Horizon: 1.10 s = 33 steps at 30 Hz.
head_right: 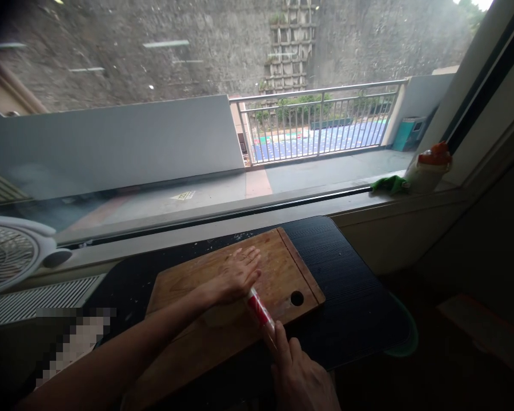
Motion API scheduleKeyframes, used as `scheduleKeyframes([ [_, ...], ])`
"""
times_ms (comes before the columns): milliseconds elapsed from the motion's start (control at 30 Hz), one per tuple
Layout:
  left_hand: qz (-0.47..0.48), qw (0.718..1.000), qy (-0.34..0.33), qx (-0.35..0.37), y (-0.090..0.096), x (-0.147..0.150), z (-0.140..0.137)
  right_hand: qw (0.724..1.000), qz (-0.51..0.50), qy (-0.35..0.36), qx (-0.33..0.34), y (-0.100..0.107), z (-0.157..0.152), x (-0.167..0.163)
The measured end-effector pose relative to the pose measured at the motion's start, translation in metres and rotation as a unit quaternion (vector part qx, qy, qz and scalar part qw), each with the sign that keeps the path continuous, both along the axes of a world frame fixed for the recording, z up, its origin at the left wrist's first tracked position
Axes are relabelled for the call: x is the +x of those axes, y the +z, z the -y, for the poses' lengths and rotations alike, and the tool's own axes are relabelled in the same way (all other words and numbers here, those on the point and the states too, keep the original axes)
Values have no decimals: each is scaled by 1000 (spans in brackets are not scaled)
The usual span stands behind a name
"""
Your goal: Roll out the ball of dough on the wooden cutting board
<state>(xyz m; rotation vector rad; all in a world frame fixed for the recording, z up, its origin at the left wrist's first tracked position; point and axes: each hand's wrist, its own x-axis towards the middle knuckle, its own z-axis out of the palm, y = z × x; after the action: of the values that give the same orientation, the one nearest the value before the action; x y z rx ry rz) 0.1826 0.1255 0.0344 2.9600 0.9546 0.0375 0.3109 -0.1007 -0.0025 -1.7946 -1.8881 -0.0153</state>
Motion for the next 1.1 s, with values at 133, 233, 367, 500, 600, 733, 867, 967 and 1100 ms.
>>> scheduleKeyframes([
  [133, -6, 1000, -6, -16, 5, -31, 3, 1000, -15, 1, -4, -4, 0, -1],
  [233, -9, 999, 19, -27, 1, -2, -9, 1000, -18, -9, -5, -4, -3, 6],
  [367, -9, 998, 44, -39, -5, 58, -23, 1000, -7, -25, -2, -1, -6, 16],
  [500, 0, 999, 36, -33, -2, 51, -16, 1000, 1, -15, 4, -4, -4, 13],
  [600, -5, 999, 29, -26, 3, 2, -3, 1000, -3, 3, 9, -10, -1, 5],
  [733, -21, 999, 32, -21, 8, -42, 2, 1000, -13, 20, 14, -16, -3, 5],
  [867, -23, 998, 57, -33, 2, -8, -19, 1000, -12, 14, -15, -14, -6, 18],
  [967, -8, 997, 60, -50, -4, 41, -36, 999, 0, -24, -28, -12, -7, 27],
  [1100, 2, 997, 58, -50, -6, 66, -39, 999, 19, -32, -24, -16, -6, 29],
])
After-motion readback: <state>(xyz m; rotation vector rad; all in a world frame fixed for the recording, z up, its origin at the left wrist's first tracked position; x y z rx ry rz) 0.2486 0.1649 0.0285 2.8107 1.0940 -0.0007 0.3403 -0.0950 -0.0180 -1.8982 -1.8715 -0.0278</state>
